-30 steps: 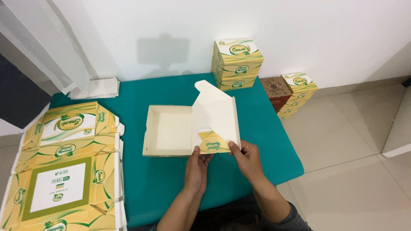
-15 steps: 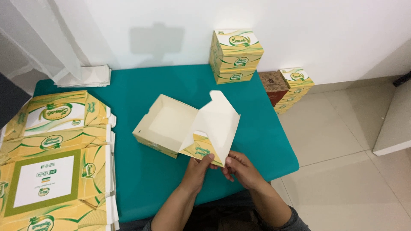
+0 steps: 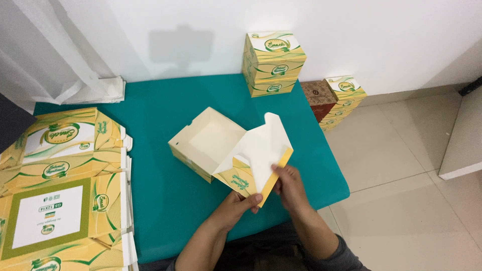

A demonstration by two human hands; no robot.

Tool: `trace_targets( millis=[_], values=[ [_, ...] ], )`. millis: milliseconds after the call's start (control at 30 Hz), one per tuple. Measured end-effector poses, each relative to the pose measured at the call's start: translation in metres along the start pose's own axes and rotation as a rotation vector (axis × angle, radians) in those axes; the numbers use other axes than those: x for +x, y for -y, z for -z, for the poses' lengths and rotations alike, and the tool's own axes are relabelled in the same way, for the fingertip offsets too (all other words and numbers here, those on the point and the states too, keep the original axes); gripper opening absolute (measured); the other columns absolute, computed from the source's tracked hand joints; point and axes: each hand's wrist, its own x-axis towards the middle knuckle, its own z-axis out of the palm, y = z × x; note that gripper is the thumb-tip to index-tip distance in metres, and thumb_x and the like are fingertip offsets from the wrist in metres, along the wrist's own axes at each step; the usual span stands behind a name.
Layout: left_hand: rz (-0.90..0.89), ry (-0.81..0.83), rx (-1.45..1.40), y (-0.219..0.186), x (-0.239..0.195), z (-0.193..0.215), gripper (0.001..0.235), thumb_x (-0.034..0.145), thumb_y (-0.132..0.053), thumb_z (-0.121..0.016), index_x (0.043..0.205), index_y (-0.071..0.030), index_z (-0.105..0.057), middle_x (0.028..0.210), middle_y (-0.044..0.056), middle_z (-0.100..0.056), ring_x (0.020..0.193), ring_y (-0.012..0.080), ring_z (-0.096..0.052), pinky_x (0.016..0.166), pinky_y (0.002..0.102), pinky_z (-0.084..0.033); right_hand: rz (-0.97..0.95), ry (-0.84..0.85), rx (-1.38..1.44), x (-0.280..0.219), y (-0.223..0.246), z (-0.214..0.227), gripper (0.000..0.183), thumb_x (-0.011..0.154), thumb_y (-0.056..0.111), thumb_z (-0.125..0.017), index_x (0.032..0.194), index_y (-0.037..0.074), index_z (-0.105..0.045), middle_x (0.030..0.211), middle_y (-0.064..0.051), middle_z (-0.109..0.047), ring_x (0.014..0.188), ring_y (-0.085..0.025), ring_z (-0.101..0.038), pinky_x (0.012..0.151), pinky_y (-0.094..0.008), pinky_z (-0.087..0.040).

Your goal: The person assembles a flat, pre-cut cardboard box by folding its sides and tucking the flaps into place. They then insert a stack of white paper sheets into the box and close the lid. The completed box is placed on a stack of similar boxes.

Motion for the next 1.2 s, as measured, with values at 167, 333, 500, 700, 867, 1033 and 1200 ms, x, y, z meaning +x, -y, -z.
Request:
trace_targets(
  millis=[167, 333, 500, 700, 867, 1033, 1200],
  values=[
    [-0.022, -0.001, -0.17, -0.018, -0.005, -0.001, 0.021, 0.093, -0.02, -0.073, 0.111, -0.011, -0.068, 0.087, 0.0, -0.064, 0.065, 0.0117, -0.052, 0.058, 0.029, -0.045, 0.09, 0.051, 0.102, 0.004, 0.03, 0.014, 0.05, 0.105, 0.03, -0.057, 0.059, 0.018, -0.041, 0.055, 0.0, -0.032, 0.048, -0.013, -0.03, 0.05, -0.035, -0.029],
    [-0.294, -0.17, -0.362, -0.024, 0.002, -0.003, 0.045, 0.103, -0.041, -0.051, 0.07, -0.01, -0.059, 0.063, 0.005, -0.052, 0.063, 0.0207, -0.05, 0.065, 0.04, -0.043, 0.079, 0.036, 0.104, -0.011, 0.018, 0.0, 0.045, 0.107, 0.029, -0.056, 0.065, 0.014, -0.051, 0.056, -0.001, -0.034, 0.048, -0.015, -0.032, 0.049, -0.037, -0.03],
    [-0.147, -0.409, 0.155, -0.008, 0.004, -0.009, 0.027, 0.097, -0.032, -0.07, 0.081, -0.012, -0.066, 0.07, 0.002, -0.063, 0.069, 0.0144, -0.061, 0.069, 0.032, -0.05, 0.106, 0.057, 0.055, -0.034, -0.001, -0.026, 0.05, 0.099, 0.033, -0.066, 0.056, 0.012, -0.055, 0.042, -0.003, -0.042, 0.036, -0.012, -0.037, 0.04, -0.029, -0.027],
    [-0.036, -0.484, 0.021, -0.014, 0.0, -0.005, 0.026, 0.096, -0.022, -0.067, 0.074, -0.008, -0.063, 0.064, 0.006, -0.059, 0.063, 0.0173, -0.058, 0.064, 0.034, -0.048, 0.082, 0.249, 0.107, -0.033, -0.011, -0.007, 0.031, 0.102, 0.025, -0.062, 0.074, 0.011, -0.056, 0.06, -0.003, -0.047, 0.047, -0.016, -0.047, 0.047, -0.034, -0.037],
    [0.052, -0.455, 0.077, -0.01, 0.001, -0.006, 0.029, 0.095, -0.026, -0.068, 0.072, -0.009, -0.062, 0.064, 0.005, -0.059, 0.06, 0.0157, -0.055, 0.06, 0.032, -0.047, 0.119, 0.117, -0.013, -0.021, -0.018, 0.001, 0.041, 0.099, 0.017, -0.067, 0.063, 0.015, -0.048, 0.058, 0.0, -0.038, 0.048, -0.013, -0.04, 0.043, -0.032, -0.037],
    [0.189, -0.467, 0.132, -0.024, -0.001, -0.015, 0.032, 0.095, -0.032, -0.07, 0.074, -0.009, -0.065, 0.066, 0.003, -0.06, 0.062, 0.0142, -0.055, 0.062, 0.031, -0.047, 0.207, 0.086, -0.161, -0.026, -0.006, -0.005, 0.039, 0.1, 0.016, -0.065, 0.066, 0.016, -0.045, 0.051, -0.004, -0.046, 0.047, -0.013, -0.043, 0.048, -0.032, -0.038],
    [0.168, -0.452, 0.044, -0.024, -0.002, -0.01, 0.033, 0.094, -0.025, -0.065, 0.066, -0.008, -0.059, 0.06, 0.006, -0.057, 0.057, 0.0165, -0.052, 0.06, 0.032, -0.044, 0.269, 0.321, -0.148, -0.031, 0.01, -0.005, 0.052, 0.107, 0.049, -0.043, 0.077, 0.01, -0.058, 0.068, -0.005, -0.052, 0.058, -0.016, -0.054, 0.052, -0.03, -0.045]
  ],
)
